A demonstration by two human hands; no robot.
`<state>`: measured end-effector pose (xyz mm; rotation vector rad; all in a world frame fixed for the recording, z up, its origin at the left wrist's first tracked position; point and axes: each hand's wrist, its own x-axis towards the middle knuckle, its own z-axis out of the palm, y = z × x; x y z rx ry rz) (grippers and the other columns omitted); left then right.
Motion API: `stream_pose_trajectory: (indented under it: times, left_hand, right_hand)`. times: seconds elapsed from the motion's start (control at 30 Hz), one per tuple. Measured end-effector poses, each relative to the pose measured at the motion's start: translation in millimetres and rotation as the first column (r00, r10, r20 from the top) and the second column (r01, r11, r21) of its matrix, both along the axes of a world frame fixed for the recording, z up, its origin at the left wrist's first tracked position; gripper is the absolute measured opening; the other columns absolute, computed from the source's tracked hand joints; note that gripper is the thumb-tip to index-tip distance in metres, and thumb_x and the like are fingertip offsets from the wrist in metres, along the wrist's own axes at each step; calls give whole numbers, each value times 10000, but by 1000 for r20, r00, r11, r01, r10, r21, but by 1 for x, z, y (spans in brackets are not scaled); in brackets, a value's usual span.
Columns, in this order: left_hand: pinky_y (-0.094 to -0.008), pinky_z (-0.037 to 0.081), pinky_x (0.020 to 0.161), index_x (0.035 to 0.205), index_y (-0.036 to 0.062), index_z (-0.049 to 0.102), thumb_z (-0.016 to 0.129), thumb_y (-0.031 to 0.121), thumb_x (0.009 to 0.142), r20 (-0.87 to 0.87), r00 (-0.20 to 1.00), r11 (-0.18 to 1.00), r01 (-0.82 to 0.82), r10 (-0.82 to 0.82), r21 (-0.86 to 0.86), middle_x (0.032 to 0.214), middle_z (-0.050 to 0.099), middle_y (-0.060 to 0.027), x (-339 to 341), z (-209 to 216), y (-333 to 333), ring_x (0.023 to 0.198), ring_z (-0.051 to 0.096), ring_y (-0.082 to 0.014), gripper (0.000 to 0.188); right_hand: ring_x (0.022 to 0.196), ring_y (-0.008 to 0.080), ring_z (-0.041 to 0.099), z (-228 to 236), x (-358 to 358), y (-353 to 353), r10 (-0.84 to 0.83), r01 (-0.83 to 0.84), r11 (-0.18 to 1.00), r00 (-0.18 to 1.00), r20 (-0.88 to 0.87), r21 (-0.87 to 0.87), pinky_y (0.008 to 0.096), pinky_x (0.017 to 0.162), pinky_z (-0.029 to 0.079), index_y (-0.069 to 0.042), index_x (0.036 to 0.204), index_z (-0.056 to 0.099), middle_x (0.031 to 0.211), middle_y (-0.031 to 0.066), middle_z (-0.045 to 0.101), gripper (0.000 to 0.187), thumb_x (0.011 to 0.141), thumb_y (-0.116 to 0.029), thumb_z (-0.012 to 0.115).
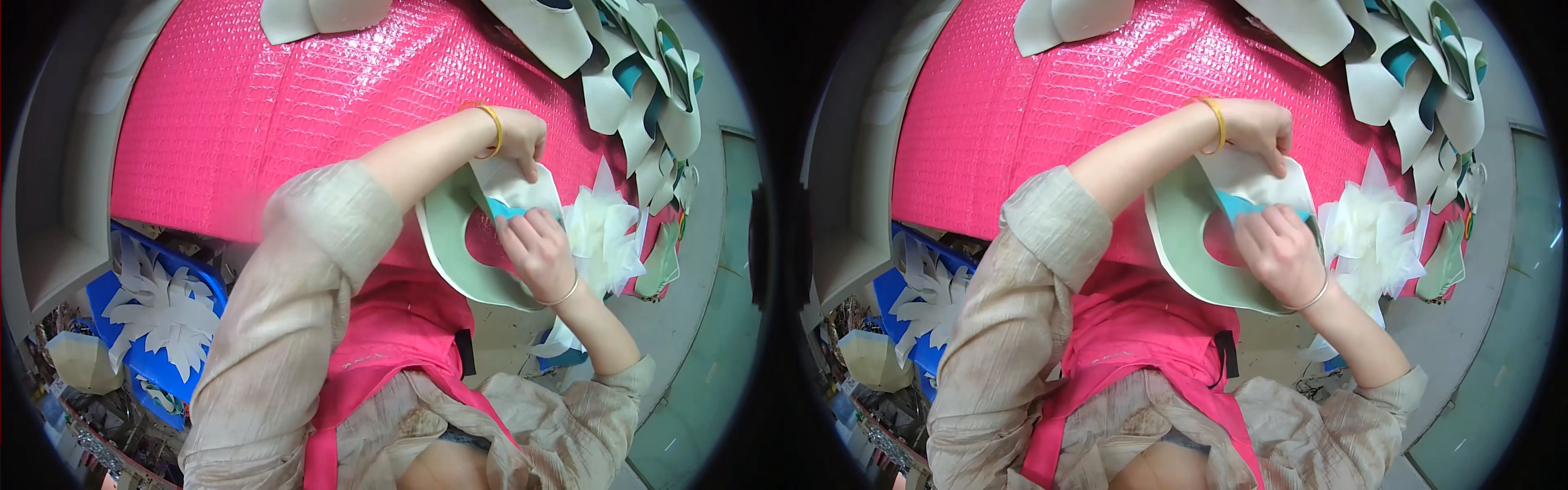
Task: The person assembles high-heeled shoes by hand, inserting white tissue paper into the toe box, then fitting a light green insole into the shoe upper. They press and smooth the insole edges to secure it, then place the finished shoe on a nearby shelf. The process is repeated for multiple shoes.
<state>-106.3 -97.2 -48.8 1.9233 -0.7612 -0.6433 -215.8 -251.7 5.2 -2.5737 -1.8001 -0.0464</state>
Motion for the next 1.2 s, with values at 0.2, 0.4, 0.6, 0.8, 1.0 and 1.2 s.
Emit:
stream_pose_trajectory:
  times: [0.2,0.4,0.6,0.8,1.0,1.2]
  left_hand:
    - [-344,464,603,793,13,659,679,222,656,56,998,999,9,-10,32,725,641,-117,-1,5,3,678,611,-218,250]
    - [-373,459,645,861,61,660,685,240,670,82,986,985,-153,146,84,759,634,-108,-11,2,1,704,609,-258,263]
    - [-377,469,646,749,48,606,625,172,732,483,559,728,-614,674,-305,749,566,-99,-109,19,36,716,568,-273,127]
    - [-356,413,894,1032,-57,537,590,110,746,683,523,753,-654,511,-63,1147,500,-151,-196,-23,20,1070,483,-292,335]
    - [-356,386,937,1113,-36,511,592,133,746,691,506,719,-695,516,-28,1207,477,-134,-195,-24,16,1124,449,-276,413]
    - [-343,406,890,1114,9,529,591,134,739,695,474,683,-729,540,-33,1166,509,-101,-194,-28,13,1099,457,-246,400]
  right_hand:
    - [653,214,506,-7,28,3,-79,77,988,997,7,131,315,570,418,6,903,559,715,76,483,260,652,-63,555]
    - [683,256,516,-8,8,-4,-216,265,956,925,-314,123,361,610,434,-14,937,564,741,100,505,284,654,-18,582]
    - [744,315,539,-14,12,30,-345,419,882,886,-310,215,395,633,435,-33,901,555,779,133,528,207,705,-70,611]
    - [724,343,557,-20,40,26,-530,608,794,701,-477,10,407,637,435,-8,819,572,754,183,567,129,727,-95,599]
    - [700,379,560,-20,55,35,-531,522,841,744,-406,-145,429,620,433,12,800,561,700,203,570,282,709,-237,658]
    - [680,381,547,-28,64,31,-498,472,867,826,-262,-160,437,594,400,12,818,503,706,217,547,334,776,-295,627]
